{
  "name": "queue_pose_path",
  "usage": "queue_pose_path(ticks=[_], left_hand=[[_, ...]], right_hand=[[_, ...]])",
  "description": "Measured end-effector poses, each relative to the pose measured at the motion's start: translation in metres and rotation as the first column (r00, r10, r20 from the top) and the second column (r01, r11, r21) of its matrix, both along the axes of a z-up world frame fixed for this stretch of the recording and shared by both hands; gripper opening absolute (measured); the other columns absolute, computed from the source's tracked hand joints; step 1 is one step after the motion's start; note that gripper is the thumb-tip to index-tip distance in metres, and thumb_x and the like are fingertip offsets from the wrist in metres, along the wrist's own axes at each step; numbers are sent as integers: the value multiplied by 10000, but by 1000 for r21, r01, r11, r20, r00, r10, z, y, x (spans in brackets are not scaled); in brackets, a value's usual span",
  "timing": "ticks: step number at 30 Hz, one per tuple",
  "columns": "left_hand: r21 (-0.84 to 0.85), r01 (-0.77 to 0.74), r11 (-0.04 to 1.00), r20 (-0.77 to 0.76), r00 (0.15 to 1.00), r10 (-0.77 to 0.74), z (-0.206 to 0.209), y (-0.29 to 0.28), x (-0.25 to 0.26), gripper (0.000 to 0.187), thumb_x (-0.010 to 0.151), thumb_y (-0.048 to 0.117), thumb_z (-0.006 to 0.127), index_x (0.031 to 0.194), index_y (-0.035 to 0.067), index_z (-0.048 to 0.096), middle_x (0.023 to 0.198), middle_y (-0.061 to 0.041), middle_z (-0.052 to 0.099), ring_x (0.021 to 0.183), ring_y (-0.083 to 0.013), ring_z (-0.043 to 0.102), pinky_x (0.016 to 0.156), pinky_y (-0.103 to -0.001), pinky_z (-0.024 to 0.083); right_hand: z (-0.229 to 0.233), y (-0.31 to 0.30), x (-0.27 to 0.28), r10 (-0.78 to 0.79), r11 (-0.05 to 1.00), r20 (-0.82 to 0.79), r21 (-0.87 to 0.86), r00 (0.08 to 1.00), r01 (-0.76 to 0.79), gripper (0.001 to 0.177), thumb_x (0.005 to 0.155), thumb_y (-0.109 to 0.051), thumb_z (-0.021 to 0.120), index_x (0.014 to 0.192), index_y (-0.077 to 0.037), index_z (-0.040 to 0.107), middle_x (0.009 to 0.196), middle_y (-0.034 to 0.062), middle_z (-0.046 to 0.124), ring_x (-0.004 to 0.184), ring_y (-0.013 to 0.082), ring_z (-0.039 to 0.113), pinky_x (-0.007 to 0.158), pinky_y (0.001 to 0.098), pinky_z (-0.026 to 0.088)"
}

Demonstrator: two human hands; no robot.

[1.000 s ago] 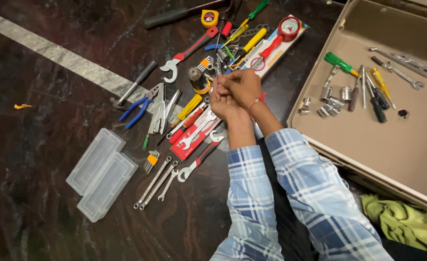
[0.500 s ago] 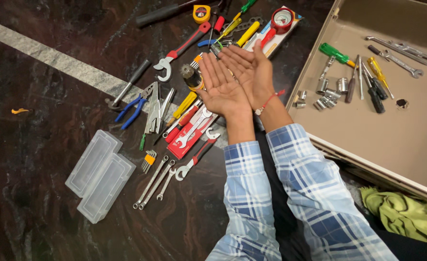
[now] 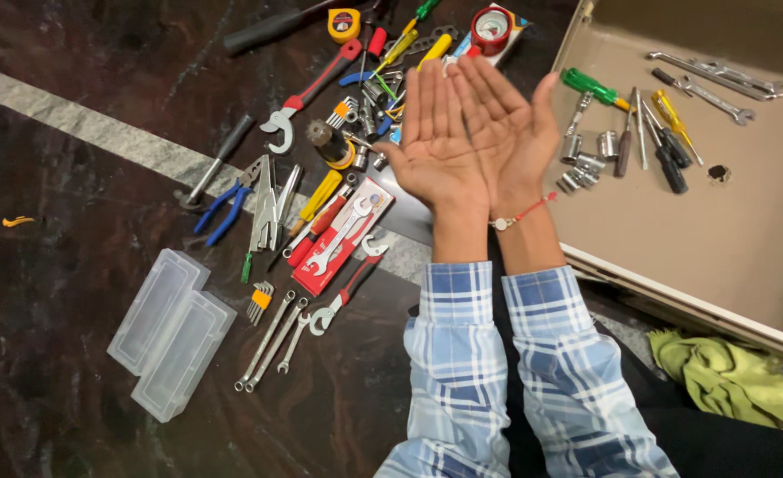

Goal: The person sits on the floor and organizes various hand tools, including wrenches, screwdrivers, and pliers, by picking them up from the floor and placing them into an open toolbox.

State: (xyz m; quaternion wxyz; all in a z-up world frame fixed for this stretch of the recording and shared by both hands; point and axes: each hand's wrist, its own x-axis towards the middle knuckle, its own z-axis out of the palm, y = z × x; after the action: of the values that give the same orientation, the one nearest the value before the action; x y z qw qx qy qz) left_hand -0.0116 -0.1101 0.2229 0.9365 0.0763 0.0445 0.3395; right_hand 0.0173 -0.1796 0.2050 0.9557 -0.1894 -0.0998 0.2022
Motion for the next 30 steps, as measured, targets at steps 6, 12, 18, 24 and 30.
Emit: queue_pose_path(ticks=[6,12,18,24,30], left_hand=[[60,205,977,14,978,-206,2,-47,8,1110,1001,806,251,1545,-160,312,1612,-318,335,1513,-380,348,1276,-429,306],[42,321,946,-67,946,-317,6,-105,10,1120,981,827,198,1520,-141,358,1581,-309,373,1488,-363,374,1249,-399,330],[57,416,908,-221,892,-394,-9,-155,6,1069,993,794,169,1486,-117,430,1543,-254,460,1477,-302,416,1276,-370,297],[173,494,852,-393,828,-400,-54,-192,14,1024,1009,739,98,1463,-96,479,1490,-236,525,1450,-300,446,1266,-375,263],[121,576,809,-607,688,-399,-122,-224,31,981,1004,716,123,1484,-82,432,1506,-232,525,1474,-300,428,1251,-376,237]], right_hand=[[-10,-52,4,-146,989,-7,-9,989,145,970,980,-636,512,1515,166,400,1587,285,467,1503,327,478,1318,394,375],[-17,-115,3,-256,964,7,-72,967,256,978,980,-638,520,1511,173,393,1594,300,452,1502,332,478,1314,386,390],[-43,-163,-2,-340,936,-73,-120,938,330,945,979,-623,505,1498,160,403,1576,288,464,1484,327,480,1288,387,389],[-96,-201,1,-413,907,-189,-168,891,385,952,961,-627,509,1454,185,434,1533,307,490,1442,340,507,1257,398,403],[-167,-233,5,-439,896,-464,-293,770,334,940,961,-642,437,1415,181,450,1489,309,519,1389,362,526,1201,428,408]])
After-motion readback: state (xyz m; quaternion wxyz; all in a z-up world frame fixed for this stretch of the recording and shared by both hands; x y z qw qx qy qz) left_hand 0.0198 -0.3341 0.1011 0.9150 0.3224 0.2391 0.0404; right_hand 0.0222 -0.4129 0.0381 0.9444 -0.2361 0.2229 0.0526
